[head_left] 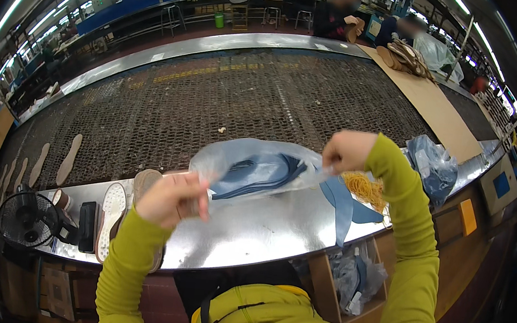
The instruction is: The person folds blue shoe uppers and places them into clear plastic bags on a factory workbench. They then pick up brown shoe soles from a conveyor belt and stack them on the bench. The scene shows other workers in the background at a shoe manufacturing line.
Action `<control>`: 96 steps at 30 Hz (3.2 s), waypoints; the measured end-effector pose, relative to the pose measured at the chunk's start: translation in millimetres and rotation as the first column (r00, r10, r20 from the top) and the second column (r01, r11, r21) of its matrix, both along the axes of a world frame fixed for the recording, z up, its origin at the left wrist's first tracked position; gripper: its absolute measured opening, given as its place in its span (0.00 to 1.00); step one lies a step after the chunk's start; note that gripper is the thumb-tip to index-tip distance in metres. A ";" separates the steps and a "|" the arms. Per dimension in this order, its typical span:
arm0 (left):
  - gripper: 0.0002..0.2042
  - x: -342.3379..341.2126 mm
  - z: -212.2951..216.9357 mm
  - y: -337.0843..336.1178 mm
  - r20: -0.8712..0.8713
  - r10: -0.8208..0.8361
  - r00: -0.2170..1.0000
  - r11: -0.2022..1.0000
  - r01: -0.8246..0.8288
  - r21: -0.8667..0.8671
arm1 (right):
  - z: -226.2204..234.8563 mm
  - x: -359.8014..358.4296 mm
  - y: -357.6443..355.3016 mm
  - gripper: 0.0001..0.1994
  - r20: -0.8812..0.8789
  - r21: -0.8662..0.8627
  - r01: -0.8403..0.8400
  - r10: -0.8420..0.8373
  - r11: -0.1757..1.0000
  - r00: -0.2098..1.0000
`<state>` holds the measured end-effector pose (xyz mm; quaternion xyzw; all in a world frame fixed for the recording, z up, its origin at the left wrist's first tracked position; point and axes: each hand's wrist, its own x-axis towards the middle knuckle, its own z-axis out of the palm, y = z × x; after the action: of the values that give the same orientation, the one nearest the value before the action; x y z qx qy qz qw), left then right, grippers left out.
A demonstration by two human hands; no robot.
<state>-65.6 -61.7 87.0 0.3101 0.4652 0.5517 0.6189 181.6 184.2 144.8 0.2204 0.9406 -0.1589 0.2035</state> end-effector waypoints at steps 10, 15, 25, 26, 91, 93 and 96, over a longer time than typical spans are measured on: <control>0.23 24.4 -8.7 -7.3 0.096 -0.005 0.995 0.988 -0.010 0.154 | -53.7 -38.9 -92.0 0.16 -0.492 0.159 -0.257 0.302 0.953 0.816; 0.27 17.0 -12.5 -10.4 -0.044 0.079 0.996 0.989 -0.072 0.128 | -125.8 -111.1 -65.2 0.15 -0.243 0.196 0.000 0.048 0.981 0.969; 0.27 13.4 -37.3 -12.9 0.037 0.033 0.999 0.993 -0.036 0.111 | -185.2 -130.2 -21.3 0.30 -0.185 0.254 0.157 -0.111 0.954 0.976; 0.27 13.5 -40.4 -10.4 0.046 0.035 0.998 0.994 -0.039 0.100 | -187.6 -128.7 -21.0 0.30 -0.196 0.226 0.190 -0.146 0.955 0.970; 0.20 1.7 26.4 10.1 0.259 0.078 0.963 0.845 -0.201 0.496 | -33.3 -25.4 -19.7 0.17 -0.582 0.276 -0.049 0.208 0.960 0.786; 0.20 9.3 19.8 11.1 0.239 0.148 0.960 0.863 -0.243 0.442 | -31.9 13.0 -3.8 0.13 -0.723 -0.032 -0.097 0.045 0.995 0.689; 0.19 25.9 -2.5 9.6 0.273 0.075 0.959 0.903 -0.182 0.390 | -62.7 73.0 15.3 0.09 -0.602 -0.353 0.188 -0.377 0.916 0.704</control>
<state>-39.7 -52.1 84.4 0.3294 0.2762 0.7117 0.5556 254.6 199.5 82.1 0.2635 0.8755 -0.3799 -0.1407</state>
